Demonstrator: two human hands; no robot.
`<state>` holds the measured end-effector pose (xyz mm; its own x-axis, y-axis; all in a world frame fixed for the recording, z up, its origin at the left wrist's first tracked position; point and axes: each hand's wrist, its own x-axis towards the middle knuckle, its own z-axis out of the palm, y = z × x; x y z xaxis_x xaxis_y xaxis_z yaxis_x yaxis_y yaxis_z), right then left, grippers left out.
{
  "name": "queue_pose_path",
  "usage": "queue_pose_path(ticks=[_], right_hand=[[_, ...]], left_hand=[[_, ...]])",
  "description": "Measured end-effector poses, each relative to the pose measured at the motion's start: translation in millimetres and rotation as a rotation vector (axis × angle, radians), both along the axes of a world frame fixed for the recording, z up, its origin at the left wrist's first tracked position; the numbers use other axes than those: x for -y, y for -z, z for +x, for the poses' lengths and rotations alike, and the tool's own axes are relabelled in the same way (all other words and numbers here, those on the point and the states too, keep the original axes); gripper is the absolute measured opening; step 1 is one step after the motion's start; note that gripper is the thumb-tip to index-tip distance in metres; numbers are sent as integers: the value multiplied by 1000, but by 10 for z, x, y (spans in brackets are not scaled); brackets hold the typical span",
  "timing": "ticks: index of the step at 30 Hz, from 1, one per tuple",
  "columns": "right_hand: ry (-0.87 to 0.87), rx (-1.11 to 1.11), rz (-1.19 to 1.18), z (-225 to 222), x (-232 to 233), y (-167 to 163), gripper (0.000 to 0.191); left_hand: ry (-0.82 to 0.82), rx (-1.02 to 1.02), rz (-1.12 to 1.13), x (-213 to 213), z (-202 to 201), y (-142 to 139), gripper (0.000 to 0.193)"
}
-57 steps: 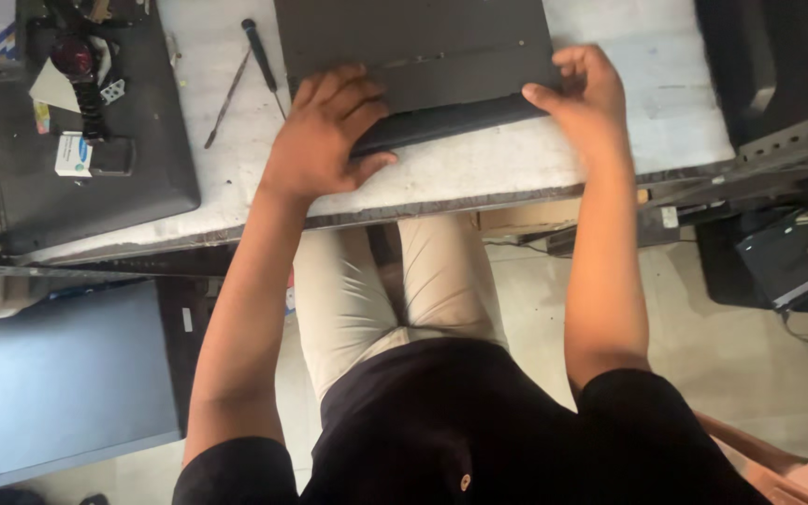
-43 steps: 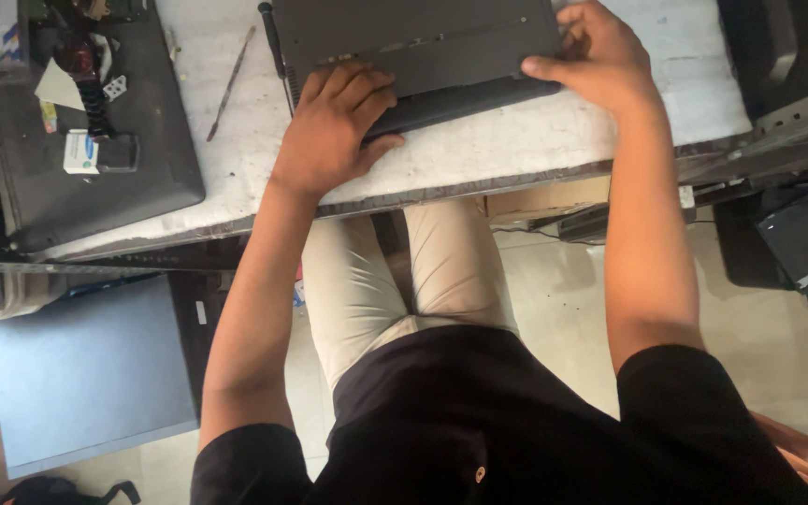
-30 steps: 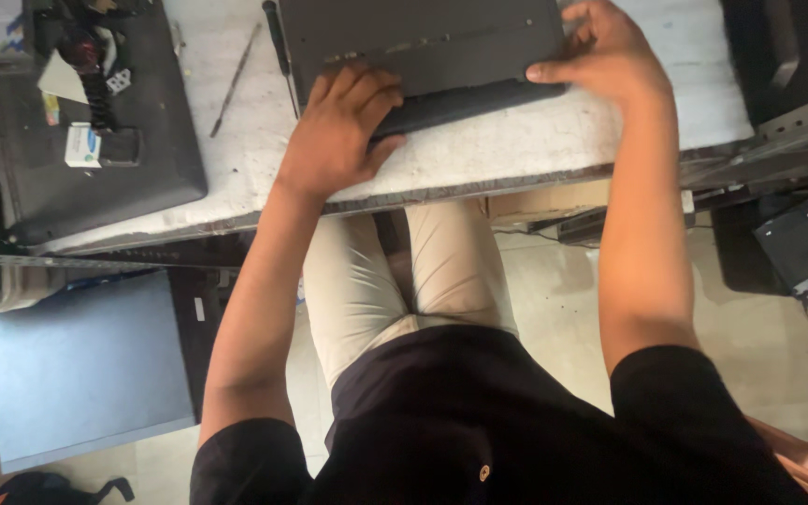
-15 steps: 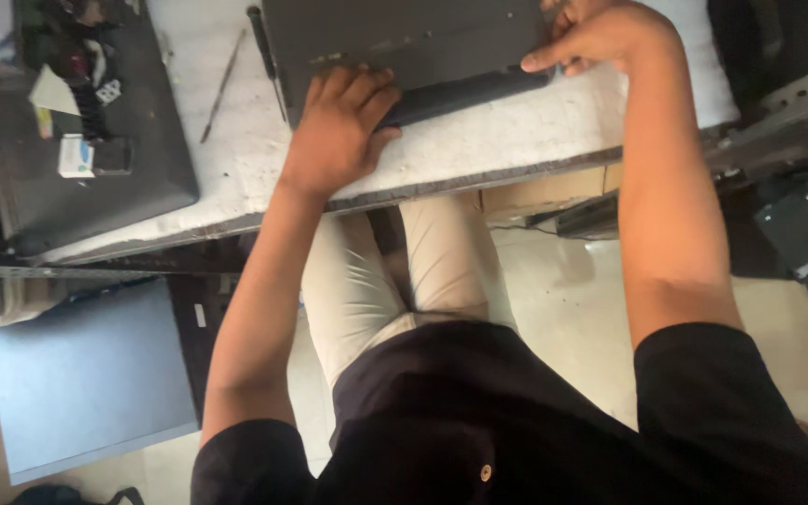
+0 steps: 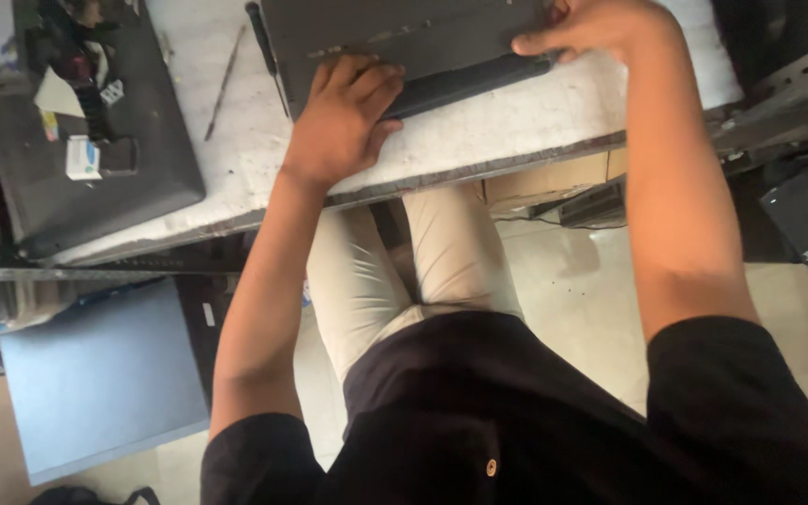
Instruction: The person uses a screwdriver to remove screws from the bottom cover of a laptop. They place the removed screws on the table and continue unscrewing until the cover is detached.
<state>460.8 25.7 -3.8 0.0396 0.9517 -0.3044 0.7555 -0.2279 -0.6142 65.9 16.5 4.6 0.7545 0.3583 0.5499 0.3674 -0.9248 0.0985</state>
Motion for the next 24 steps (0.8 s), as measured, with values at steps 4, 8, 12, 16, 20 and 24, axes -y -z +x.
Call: queue_pose_path(ticks=[4, 8, 12, 16, 20, 24], right_hand=[[-53, -128, 642, -353, 631, 138, 97], [-199, 182, 998, -628, 915, 128, 67], [-259, 527, 1064, -787, 1025, 31, 51], [-296, 336, 1039, -875, 1049, -100, 46], [-346, 280, 947, -965, 1052, -188, 58], [-372, 290, 880, -989, 1070, -161, 46]], left_hand=[[-15, -8, 27, 2, -14, -2, 49], [-6, 11, -33, 11, -33, 24, 47], [1, 73, 24, 28, -42, -13, 46], [26, 40, -50, 77, -110, -58, 44], [93, 64, -67, 28, -177, -43, 48], [93, 196, -132, -14, -287, 43, 39]])
